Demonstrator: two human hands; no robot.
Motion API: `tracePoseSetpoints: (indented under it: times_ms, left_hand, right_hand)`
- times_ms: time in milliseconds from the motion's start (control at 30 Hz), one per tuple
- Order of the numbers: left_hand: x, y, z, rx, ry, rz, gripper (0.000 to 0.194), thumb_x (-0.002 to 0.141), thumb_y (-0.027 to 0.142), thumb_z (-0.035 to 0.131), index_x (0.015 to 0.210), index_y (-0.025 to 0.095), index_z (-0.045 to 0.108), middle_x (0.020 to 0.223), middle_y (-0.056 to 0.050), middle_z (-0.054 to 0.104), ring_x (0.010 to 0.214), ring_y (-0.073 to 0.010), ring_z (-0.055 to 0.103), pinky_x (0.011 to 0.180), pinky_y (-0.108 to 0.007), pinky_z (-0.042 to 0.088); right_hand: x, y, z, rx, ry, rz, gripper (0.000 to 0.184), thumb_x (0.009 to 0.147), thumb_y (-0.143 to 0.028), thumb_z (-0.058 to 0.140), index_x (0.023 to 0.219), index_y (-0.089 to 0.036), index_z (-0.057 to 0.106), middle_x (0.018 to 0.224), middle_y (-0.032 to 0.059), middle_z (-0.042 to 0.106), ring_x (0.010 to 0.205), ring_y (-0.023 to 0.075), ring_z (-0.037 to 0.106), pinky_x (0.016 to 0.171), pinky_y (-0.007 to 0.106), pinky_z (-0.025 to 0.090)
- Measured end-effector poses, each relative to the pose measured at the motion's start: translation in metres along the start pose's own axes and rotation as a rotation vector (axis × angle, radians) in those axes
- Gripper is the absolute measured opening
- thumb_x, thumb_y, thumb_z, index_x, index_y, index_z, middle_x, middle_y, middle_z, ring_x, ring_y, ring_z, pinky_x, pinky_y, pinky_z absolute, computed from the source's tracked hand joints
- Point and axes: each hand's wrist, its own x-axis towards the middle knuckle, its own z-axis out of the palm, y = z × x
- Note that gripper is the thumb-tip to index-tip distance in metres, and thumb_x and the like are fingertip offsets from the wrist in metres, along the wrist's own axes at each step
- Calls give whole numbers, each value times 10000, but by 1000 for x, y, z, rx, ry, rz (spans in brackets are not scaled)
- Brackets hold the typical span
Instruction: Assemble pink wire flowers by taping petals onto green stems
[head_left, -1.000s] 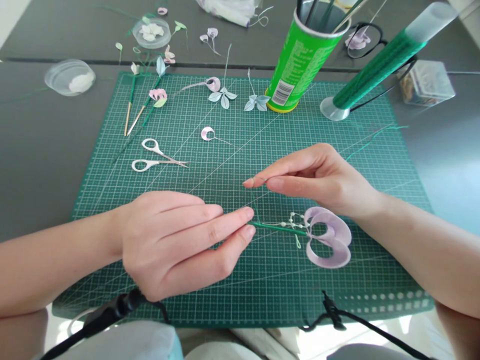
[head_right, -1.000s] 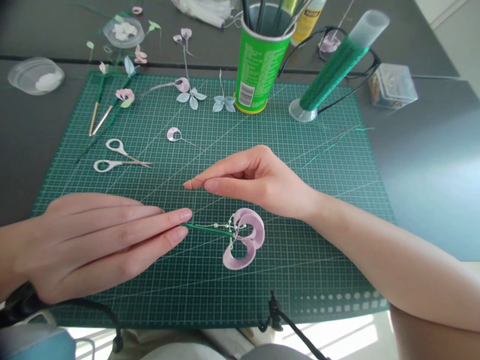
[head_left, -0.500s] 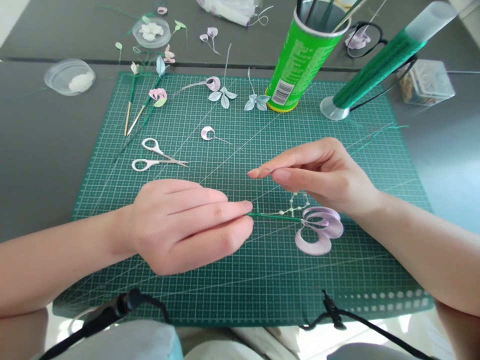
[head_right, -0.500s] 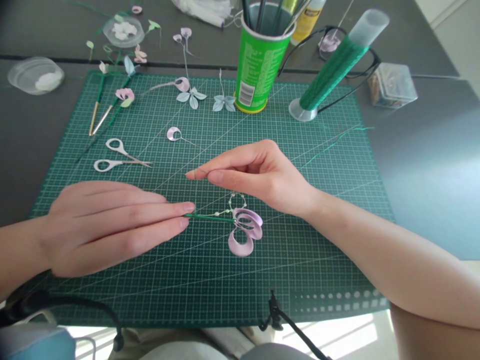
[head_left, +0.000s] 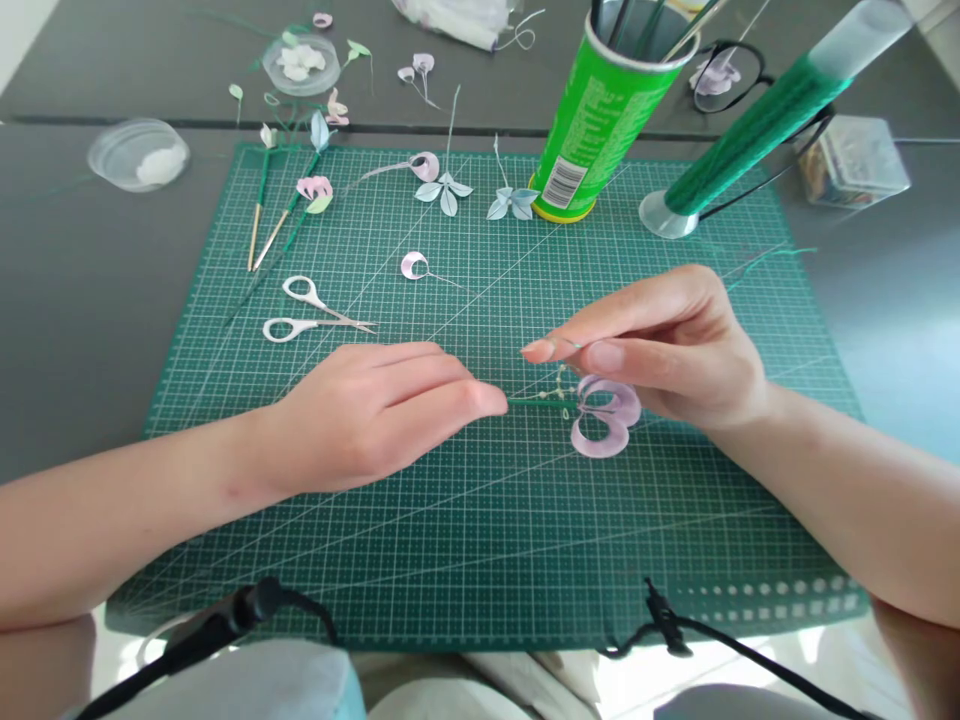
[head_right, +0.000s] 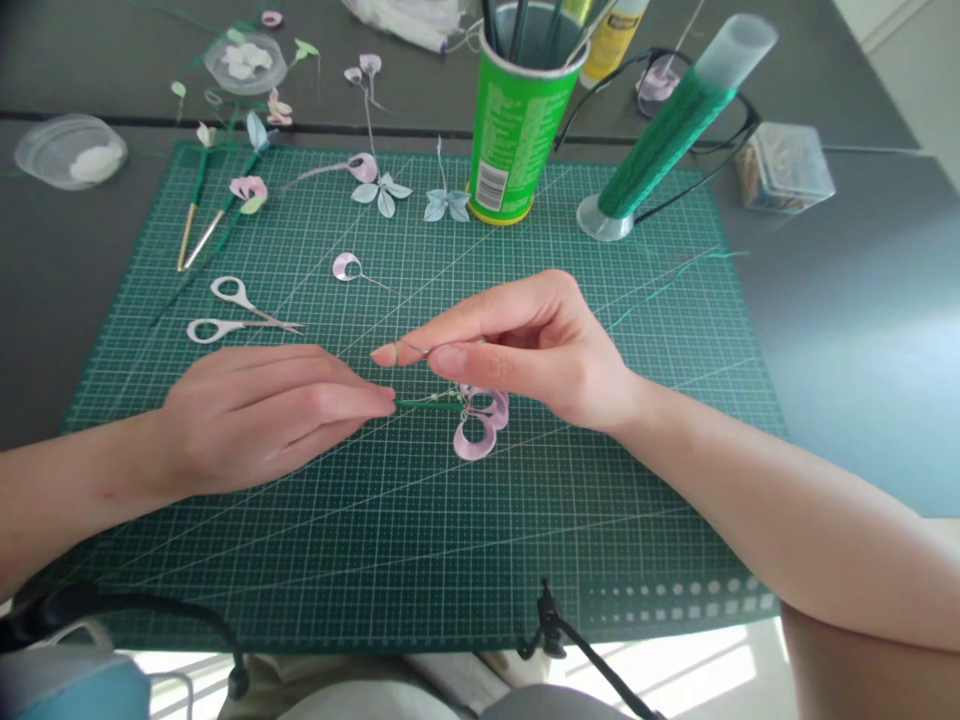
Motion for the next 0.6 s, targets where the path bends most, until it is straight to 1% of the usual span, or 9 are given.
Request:
tracePoseSetpoints:
  times_ms: [67, 200, 267, 333, 433, 500, 600]
  left_hand:
    - [-1, 0, 2, -4, 16, -5, 167, 1049, 112, 590, 1084, 247, 680, 908, 23, 824, 769, -143, 780, 730, -263, 643]
    - [-2, 1, 3, -33, 30, 3, 174, 1022, 72, 623, 1099, 222, 667, 907, 13, 824, 776, -144, 781, 755, -262, 639]
    - [-1, 2, 3, -47, 32, -13, 158, 1022, 82, 637, 1093, 220, 671, 904, 13, 825, 773, -140, 778, 757, -258, 632]
    - [1, 3, 2, -67, 10, -61, 141, 1030, 107, 642, 1087, 230, 680, 920, 15, 827, 777, -134, 779, 752, -248, 620]
    - [2, 3, 3, -130, -43, -164, 112, 1033, 131, 654, 1076, 224, 699, 943, 9, 830, 780, -125, 779, 748, -224, 599]
    - [2, 2, 5, -202, -67, -236, 83, 1032, 146, 661, 1058, 205, 713, 928, 4, 826, 759, -119, 770, 735, -208, 583]
    - [5, 0, 6, -342, -116, -348, 63, 1018, 168, 676, 1024, 196, 733, 887, 13, 816, 698, -106, 741, 671, -190, 555]
  right_hand:
    - [0, 1, -1, -18, 5, 21, 201, 921, -244, 801, 1039, -391, 872, 1083, -6, 849, 861, 158, 812, 675, 227, 653]
    - [2, 3, -2, 1, -8, -60, 241, 915, -224, 803, 1076, -393, 862, 1069, -9, 849, 865, 150, 817, 714, 221, 651]
    - [2, 4, -3, -16, 1, -54, 251, 926, -210, 795, 1077, -399, 863, 1083, -12, 849, 844, 144, 815, 726, 218, 648]
    - [1, 4, -4, -33, 5, -42, 262, 935, -200, 789, 1080, -405, 864, 1099, -13, 848, 846, 144, 816, 740, 221, 647]
    - [1, 4, -3, -27, -15, -68, 252, 927, -198, 795, 1078, -387, 867, 1083, -7, 851, 862, 151, 819, 742, 221, 646]
    - [2, 4, -2, -25, -26, -69, 251, 920, -182, 793, 1066, -371, 870, 1065, -6, 852, 871, 149, 820, 732, 213, 641]
    - [4, 3, -2, -57, -7, -31, 233, 919, -173, 784, 1029, -354, 880, 1050, -8, 854, 876, 148, 815, 717, 209, 630]
